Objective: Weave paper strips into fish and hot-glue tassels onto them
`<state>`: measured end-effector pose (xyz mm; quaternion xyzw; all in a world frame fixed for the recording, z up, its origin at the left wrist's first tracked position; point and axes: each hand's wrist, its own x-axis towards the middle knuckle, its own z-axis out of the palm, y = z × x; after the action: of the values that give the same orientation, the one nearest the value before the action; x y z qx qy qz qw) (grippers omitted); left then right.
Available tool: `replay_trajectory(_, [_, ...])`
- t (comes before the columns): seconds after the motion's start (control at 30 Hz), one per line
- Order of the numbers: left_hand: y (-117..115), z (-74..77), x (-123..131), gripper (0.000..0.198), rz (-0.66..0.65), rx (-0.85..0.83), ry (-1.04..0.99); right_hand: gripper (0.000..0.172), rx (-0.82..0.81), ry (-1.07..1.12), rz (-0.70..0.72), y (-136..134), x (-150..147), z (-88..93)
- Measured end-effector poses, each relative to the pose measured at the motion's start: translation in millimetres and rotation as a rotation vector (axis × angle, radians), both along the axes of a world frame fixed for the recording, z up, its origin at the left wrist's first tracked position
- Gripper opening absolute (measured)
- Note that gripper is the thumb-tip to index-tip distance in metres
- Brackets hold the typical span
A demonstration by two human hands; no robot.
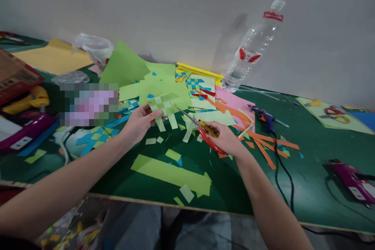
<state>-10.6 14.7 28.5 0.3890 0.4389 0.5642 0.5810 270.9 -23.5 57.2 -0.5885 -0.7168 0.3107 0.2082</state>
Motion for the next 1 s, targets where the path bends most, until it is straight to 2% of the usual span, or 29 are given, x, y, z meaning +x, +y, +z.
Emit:
replay_trajectory(0.23, [0.4,-3.4,-1.9,0.029,-0.012,0.028,0.043,0.038,-0.008,0.006,0.001,-0.7,-0.8,1.4])
replay_trajectory(0.43, [-1.8,1.3,-0.3,0.019,0.025,-0.024,0.058,0.039,-0.008,-0.005,0.012,-1.2,-0.2,2.5])
replay_trajectory(0.7, [-1.3,0.6,-1.1,0.021,0.027,-0.016,0.073,0.031,0.006,-0.043,0.038,-1.5,-0.2,2.2])
replay_trajectory(1.0, [0.3,-0.8,-2.7,0.02,0.023,-0.016,0.071,0.034,0.002,-0.039,0.016,-2.3,0.5,1.7])
